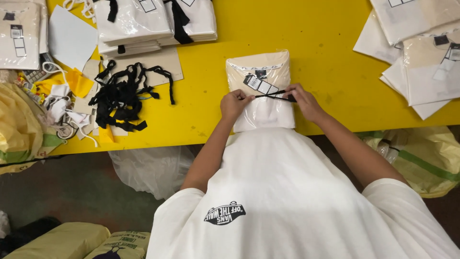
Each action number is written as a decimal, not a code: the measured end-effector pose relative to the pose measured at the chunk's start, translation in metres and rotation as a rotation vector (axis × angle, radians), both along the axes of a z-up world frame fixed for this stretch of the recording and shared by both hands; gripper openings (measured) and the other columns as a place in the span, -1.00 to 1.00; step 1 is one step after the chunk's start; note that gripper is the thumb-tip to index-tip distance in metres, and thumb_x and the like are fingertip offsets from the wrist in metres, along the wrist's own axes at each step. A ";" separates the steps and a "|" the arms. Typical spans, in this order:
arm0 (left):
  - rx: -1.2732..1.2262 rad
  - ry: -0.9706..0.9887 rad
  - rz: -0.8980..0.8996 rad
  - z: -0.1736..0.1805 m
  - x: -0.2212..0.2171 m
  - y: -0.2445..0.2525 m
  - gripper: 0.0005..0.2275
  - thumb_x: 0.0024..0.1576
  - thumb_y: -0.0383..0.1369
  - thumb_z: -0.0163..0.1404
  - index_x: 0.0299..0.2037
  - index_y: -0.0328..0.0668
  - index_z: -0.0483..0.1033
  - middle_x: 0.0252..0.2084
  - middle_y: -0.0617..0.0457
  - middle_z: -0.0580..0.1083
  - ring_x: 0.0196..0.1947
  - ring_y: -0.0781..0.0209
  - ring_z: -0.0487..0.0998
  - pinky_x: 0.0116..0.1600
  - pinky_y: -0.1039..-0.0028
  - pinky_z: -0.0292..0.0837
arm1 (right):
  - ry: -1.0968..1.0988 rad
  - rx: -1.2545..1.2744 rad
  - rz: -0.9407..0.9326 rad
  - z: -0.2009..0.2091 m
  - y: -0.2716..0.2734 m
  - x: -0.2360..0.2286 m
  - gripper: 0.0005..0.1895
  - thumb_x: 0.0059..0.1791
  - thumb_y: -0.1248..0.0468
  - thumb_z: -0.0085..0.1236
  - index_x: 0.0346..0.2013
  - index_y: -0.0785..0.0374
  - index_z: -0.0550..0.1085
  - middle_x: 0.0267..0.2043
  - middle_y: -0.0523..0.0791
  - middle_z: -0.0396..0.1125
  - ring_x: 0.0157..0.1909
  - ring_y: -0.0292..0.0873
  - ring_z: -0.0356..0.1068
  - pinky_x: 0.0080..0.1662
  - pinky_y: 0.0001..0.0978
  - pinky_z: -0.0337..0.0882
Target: The person stacks folded white garments on a yellow table, then wraps each stack with a black strap and ties it. The person repeats this process for multiple stacks, moving finished bundles aside.
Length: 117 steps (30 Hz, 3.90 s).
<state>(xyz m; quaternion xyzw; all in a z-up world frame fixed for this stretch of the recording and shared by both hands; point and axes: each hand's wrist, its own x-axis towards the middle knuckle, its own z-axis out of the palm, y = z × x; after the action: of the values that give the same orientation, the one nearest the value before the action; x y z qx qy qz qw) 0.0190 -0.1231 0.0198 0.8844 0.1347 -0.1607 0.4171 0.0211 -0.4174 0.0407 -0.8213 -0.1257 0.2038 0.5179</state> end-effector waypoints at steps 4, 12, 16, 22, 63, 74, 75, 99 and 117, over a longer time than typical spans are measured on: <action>0.034 -0.024 -0.047 -0.002 0.004 0.000 -0.66 -0.07 0.04 0.27 -0.39 -0.02 0.61 -0.43 -0.06 0.58 -0.20 -0.21 0.63 -0.09 0.20 0.51 | -0.030 -0.016 -0.099 -0.056 -0.022 0.008 -0.76 0.23 0.13 -0.16 0.15 0.10 0.33 0.08 -0.04 0.43 0.16 0.06 0.41 0.21 -0.01 0.30; 0.097 -0.025 -0.094 -0.012 0.008 0.001 -0.69 -0.07 0.02 0.28 -0.40 0.01 0.62 -0.39 0.00 0.60 -0.18 -0.15 0.65 -0.06 0.22 0.52 | -0.362 -0.961 -0.708 -0.118 -0.167 0.007 -0.93 0.18 0.13 0.23 -0.11 -0.09 0.48 -0.38 -0.37 0.16 -0.03 -0.20 0.16 0.19 -0.09 -0.07; 0.117 -0.019 -0.114 -0.008 0.010 0.001 -0.71 -0.06 0.01 0.28 -0.41 0.03 0.61 -0.40 0.05 0.60 -0.19 -0.11 0.66 -0.07 0.25 0.52 | -0.216 -0.826 -0.531 -0.007 -0.087 0.008 -0.23 -0.08 0.70 0.17 0.40 0.24 0.34 0.45 0.15 -0.01 0.31 0.27 0.13 0.19 0.31 0.13; 0.125 -0.016 -0.149 -0.009 0.013 0.001 -0.69 -0.05 0.02 0.26 -0.40 0.02 0.61 -0.38 0.03 0.61 -0.17 -0.13 0.64 -0.04 0.25 0.51 | -0.323 -0.734 -0.307 -0.105 -0.080 0.011 -0.74 0.03 0.34 0.25 -0.01 -0.03 0.57 -0.09 -0.21 0.30 0.05 -0.07 0.27 0.11 -0.14 0.27; 0.232 -0.047 -0.208 -0.048 0.015 0.001 -0.80 0.02 -0.07 0.22 -0.33 0.08 0.63 -0.35 0.06 0.61 -0.16 -0.10 0.65 -0.03 0.21 0.54 | -0.066 0.145 0.337 0.004 0.103 0.028 -0.79 0.19 0.22 -0.02 -0.07 0.35 0.42 -0.15 0.16 0.39 -0.01 0.19 0.43 0.05 0.10 0.36; -0.016 -0.118 -0.008 -0.041 -0.005 0.003 -0.79 0.09 -0.13 0.20 -0.32 -0.05 0.58 -0.39 -0.05 0.58 -0.22 -0.15 0.63 -0.06 0.20 0.51 | -0.106 0.280 0.082 -0.055 0.084 0.026 -0.84 0.19 0.29 -0.02 -0.06 0.28 0.50 -0.31 -0.06 0.41 -0.28 -0.15 0.43 -0.15 -0.25 0.46; -0.074 -0.123 0.037 -0.046 -0.008 0.005 -0.76 0.08 -0.10 0.21 -0.31 -0.06 0.58 -0.40 -0.08 0.56 -0.22 -0.17 0.61 -0.07 0.17 0.50 | -0.053 0.323 0.018 -0.059 0.077 0.026 -0.84 0.20 0.32 -0.05 -0.02 0.29 0.48 -0.33 -0.12 0.39 -0.28 -0.24 0.39 -0.16 -0.31 0.46; -0.284 0.037 -0.084 -0.026 0.037 -0.007 -0.84 0.16 -0.20 0.07 -0.25 -0.02 0.67 -0.29 -0.06 0.57 -0.14 -0.05 0.55 0.02 0.25 0.40 | 0.077 0.447 -0.196 -0.071 0.095 0.026 -0.56 0.09 0.44 0.13 0.22 0.34 0.20 -0.29 -0.04 0.39 -0.37 -0.22 0.49 -0.25 -0.39 0.59; -0.201 -0.257 -0.296 -0.009 0.034 -0.014 -0.83 0.17 -0.35 0.15 -0.05 0.09 0.60 -0.14 -0.04 0.56 -0.04 -0.11 0.60 0.12 0.13 0.50 | -0.125 0.194 -0.052 -0.069 0.087 0.024 -0.89 0.17 0.32 0.02 -0.09 0.32 0.39 -0.48 -0.01 0.46 -0.33 -0.04 0.52 -0.15 -0.14 0.47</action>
<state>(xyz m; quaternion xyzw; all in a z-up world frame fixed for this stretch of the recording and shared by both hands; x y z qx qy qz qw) 0.0528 -0.1367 0.0105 0.8617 -0.0674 -0.1189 0.4886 0.0456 -0.3304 -0.0278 -0.7815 -0.1555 0.1258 0.5910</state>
